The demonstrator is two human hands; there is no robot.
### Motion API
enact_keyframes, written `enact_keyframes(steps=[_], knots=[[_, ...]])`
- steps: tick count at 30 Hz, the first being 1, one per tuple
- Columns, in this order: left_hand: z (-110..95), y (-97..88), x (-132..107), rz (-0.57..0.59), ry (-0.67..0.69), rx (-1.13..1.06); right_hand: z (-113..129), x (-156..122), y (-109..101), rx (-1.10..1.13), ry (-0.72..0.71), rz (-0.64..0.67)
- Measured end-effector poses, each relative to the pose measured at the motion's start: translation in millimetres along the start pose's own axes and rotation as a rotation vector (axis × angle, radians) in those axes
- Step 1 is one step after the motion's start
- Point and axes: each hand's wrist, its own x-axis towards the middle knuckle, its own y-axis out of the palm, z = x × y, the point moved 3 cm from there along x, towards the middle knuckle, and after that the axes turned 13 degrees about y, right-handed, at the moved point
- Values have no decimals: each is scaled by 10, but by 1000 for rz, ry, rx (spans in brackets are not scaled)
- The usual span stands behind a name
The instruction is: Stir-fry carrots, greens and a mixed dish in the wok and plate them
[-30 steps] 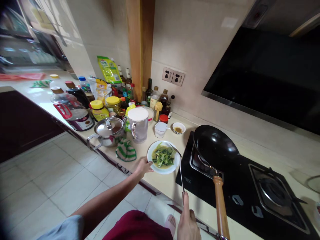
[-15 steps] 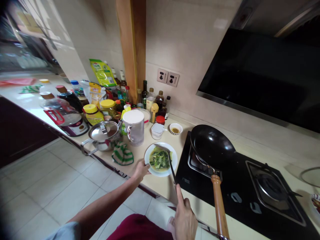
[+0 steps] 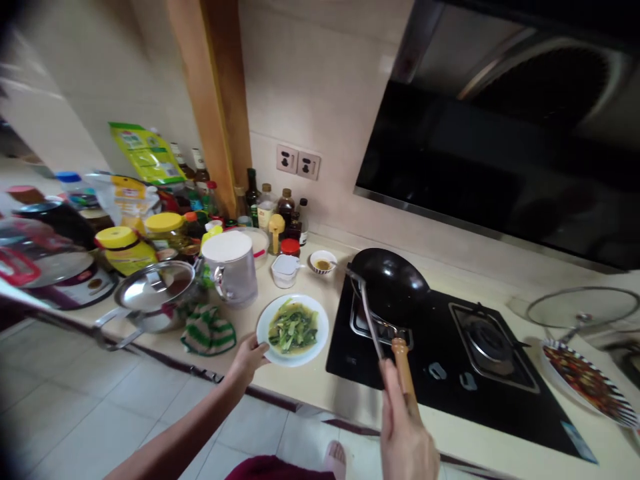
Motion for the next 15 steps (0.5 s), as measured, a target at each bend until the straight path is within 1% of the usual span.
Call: enact_keyframes(steps=[2,3,5,7,9,12,15], knots=[[-79,-44,-57,41,19,-29,-110,323,-195,-128,91,9],[-127,-64,-90,59,27,-47,-154,480,-249,-195,127,45],[-238,-95,-161,90,41,-86,-211,751,-270,-318,154,114],[-355,-111,-239,115,33,-106,-236,934,-193,-396,149,173],[-465,-116,-316,131,5,-103,-245,1026,-66,-440,136,218],[-589,-123,-417,132,-48,-89,-264,1053,115,-481,116,256],[-660,-157,-492,104,-84,-50,-304,1054,218,-480,96,258]])
